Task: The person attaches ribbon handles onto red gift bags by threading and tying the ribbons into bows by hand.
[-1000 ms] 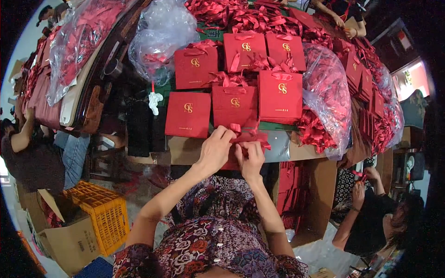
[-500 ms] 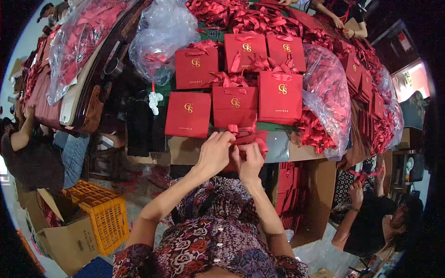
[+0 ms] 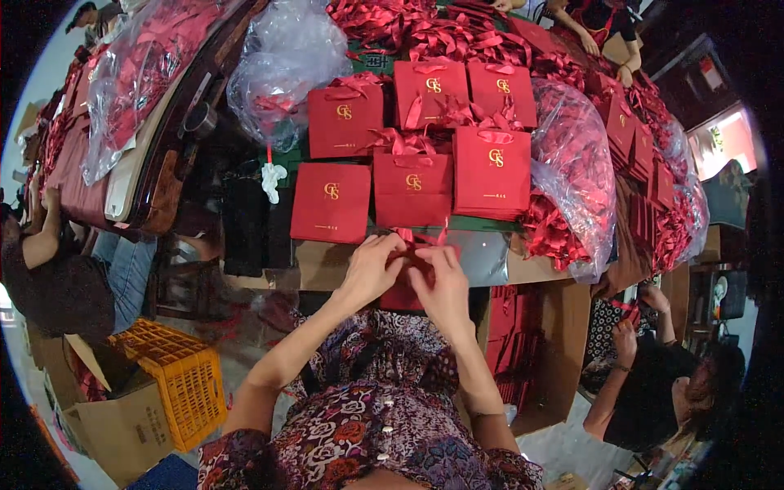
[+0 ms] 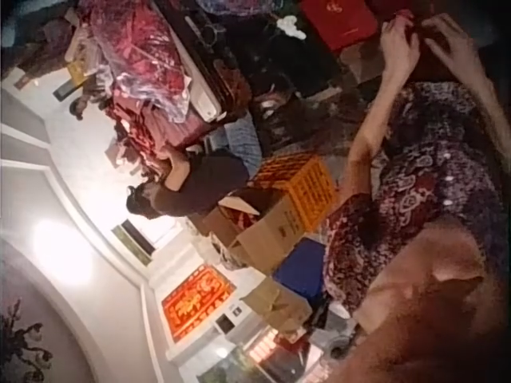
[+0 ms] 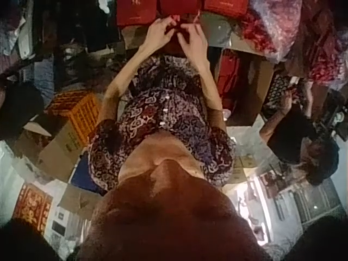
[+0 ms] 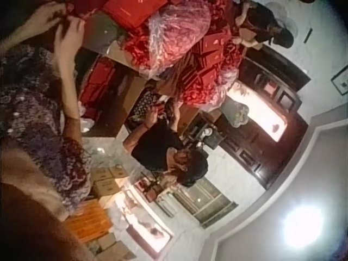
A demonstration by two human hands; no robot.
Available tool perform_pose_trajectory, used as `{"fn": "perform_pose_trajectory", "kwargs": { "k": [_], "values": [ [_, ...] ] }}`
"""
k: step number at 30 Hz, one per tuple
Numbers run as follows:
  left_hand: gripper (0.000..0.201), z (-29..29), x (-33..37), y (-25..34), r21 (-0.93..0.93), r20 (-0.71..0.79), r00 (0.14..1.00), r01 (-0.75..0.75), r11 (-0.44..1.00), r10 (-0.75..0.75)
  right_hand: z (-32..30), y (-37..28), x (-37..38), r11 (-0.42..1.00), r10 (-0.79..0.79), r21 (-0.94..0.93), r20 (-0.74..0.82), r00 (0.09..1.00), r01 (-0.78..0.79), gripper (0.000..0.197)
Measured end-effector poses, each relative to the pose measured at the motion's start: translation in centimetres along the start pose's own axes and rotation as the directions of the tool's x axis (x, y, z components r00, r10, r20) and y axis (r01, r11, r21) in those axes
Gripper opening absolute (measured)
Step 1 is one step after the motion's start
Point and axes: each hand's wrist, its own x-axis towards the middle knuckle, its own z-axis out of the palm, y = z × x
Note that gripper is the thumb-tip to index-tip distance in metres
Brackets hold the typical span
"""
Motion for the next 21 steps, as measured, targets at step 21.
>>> {"fn": "perform_pose_trajectory", "kwargs": {
  "k": [21],
  "values": [
    [0.016,0.0,-1.5,0.7,0.011,-0.027,0.97,-0.24,0.971,0.24,1.3,5.2,3.4,0.95,0.053,0.284,0.256,0.965,-0.128,0.014]
  ]
}}
